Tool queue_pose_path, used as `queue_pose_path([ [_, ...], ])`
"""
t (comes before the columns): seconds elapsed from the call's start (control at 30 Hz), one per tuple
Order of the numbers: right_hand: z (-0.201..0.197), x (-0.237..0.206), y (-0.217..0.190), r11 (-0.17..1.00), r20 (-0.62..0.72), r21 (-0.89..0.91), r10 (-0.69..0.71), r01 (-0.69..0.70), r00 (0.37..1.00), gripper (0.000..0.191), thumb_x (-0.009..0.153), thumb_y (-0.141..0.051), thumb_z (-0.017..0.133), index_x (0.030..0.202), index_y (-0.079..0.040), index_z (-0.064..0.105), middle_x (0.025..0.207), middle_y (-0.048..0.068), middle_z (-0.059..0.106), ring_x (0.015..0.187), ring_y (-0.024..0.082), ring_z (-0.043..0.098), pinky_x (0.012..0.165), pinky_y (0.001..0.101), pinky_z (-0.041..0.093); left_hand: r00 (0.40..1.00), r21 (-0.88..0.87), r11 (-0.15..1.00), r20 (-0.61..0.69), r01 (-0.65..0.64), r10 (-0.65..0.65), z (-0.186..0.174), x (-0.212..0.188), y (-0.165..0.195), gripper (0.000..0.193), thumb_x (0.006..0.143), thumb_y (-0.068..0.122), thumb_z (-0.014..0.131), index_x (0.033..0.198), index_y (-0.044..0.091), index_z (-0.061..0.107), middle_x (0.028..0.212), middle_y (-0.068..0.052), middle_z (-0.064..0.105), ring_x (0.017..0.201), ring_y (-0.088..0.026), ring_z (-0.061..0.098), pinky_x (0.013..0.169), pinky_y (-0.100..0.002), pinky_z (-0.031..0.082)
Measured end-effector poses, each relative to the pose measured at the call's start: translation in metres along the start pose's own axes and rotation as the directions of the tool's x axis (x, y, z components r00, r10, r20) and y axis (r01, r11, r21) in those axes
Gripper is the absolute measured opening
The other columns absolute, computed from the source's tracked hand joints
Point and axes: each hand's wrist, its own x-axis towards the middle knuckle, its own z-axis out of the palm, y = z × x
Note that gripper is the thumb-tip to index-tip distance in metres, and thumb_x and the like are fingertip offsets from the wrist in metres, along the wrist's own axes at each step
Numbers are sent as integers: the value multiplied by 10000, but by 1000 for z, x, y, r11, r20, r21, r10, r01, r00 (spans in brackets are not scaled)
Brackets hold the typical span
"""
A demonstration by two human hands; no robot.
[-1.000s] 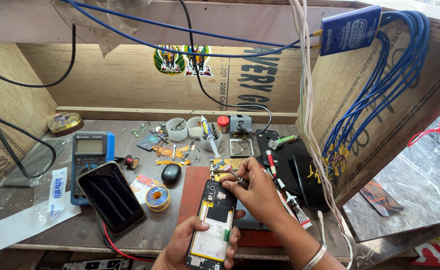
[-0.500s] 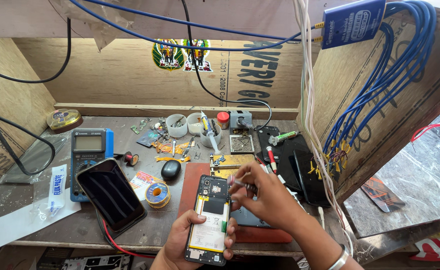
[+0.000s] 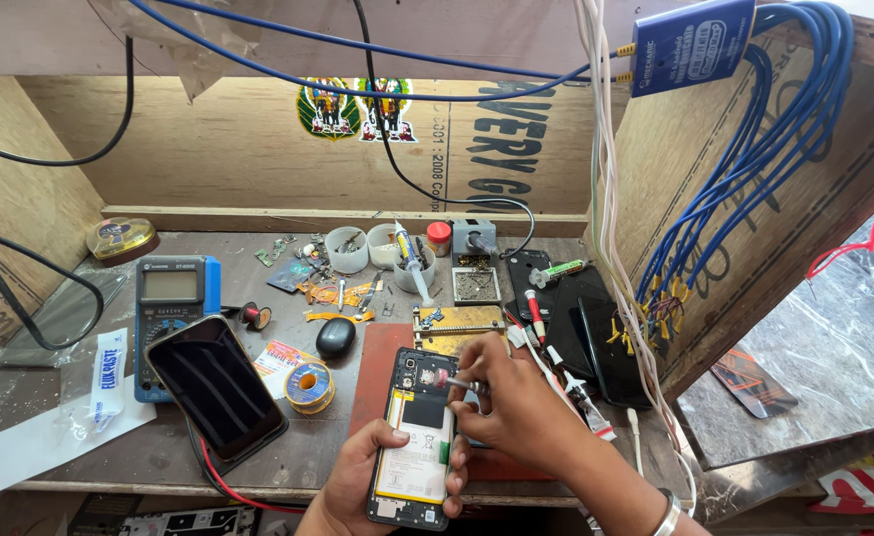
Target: The person uses a screwdriver to remove screws from the back of a disassembled smartphone. They then place the back cover onto the phone and continue to remove additional screws from the device.
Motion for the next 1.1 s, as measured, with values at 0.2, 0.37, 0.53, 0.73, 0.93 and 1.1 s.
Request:
queue_pose_path([
  [0.2, 2, 15, 29, 908, -193, 406, 198, -106, 961, 426, 848, -49, 741, 1061, -56, 372, 928, 78, 765, 884, 93, 717, 762, 250, 581, 998, -23, 1000, 61, -10, 11, 7, 1, 0, 778, 834, 236, 513, 1555, -21, 376, 1089, -207, 608, 950, -310, 660, 846, -491, 567],
  [0.37, 9, 18, 47, 944, -190, 325, 127, -59, 973, 359, 900, -23, 701, 1061, -47, 381, 982, 92, 757, 991, 129, 745, 832, 258, 598, 1000, -39, 999, 28, 10, -9, 11, 0, 1, 814, 814, 227, 508, 1573, -8, 332, 1076, -200, 607, 940, -300, 662, 845, -483, 570],
  [0.53, 20, 16, 50, 951, -209, 307, 33, 33, 977, 329, 925, -29, 680, 1070, -42, 385, 1012, 118, 682, 1007, 164, 746, 833, 293, 624, 999, -13, 1000, 52, -11, 11, 11, 0, 0, 804, 832, 232, 508, 1574, -20, 330, 1081, -204, 608, 941, -302, 663, 845, -482, 569],
  [0.73, 20, 16, 52, 972, -216, 233, 11, 40, 976, 332, 923, -53, 705, 1039, -42, 394, 971, 131, 661, 988, 179, 764, 806, 302, 640, 999, -16, 1000, 47, -5, 6, 11, 1, 1, 794, 832, 231, 508, 1568, -19, 349, 1078, -206, 615, 940, -305, 665, 844, -477, 572],
  [0.93, 17, 19, 49, 991, -231, 88, -76, 99, 970, 310, 920, -73, 719, 1003, -42, 421, 912, 100, 735, 980, 228, 800, 727, 322, 634, 999, -18, 1000, 42, -3, 4, 9, 1, 0, 785, 836, 233, 508, 1560, -28, 351, 1079, -210, 616, 943, -312, 666, 847, -485, 574],
  [1.1, 16, 19, 40, 999, -233, -26, 34, -41, 972, 357, 877, -120, 783, 967, -32, 449, 823, 136, 727, 905, 240, 813, 666, 353, 602, 999, -8, 1000, 38, -3, 4, 9, 1, 0, 779, 836, 236, 504, 1556, -20, 355, 1075, -210, 617, 939, -312, 666, 845, -486, 575],
])
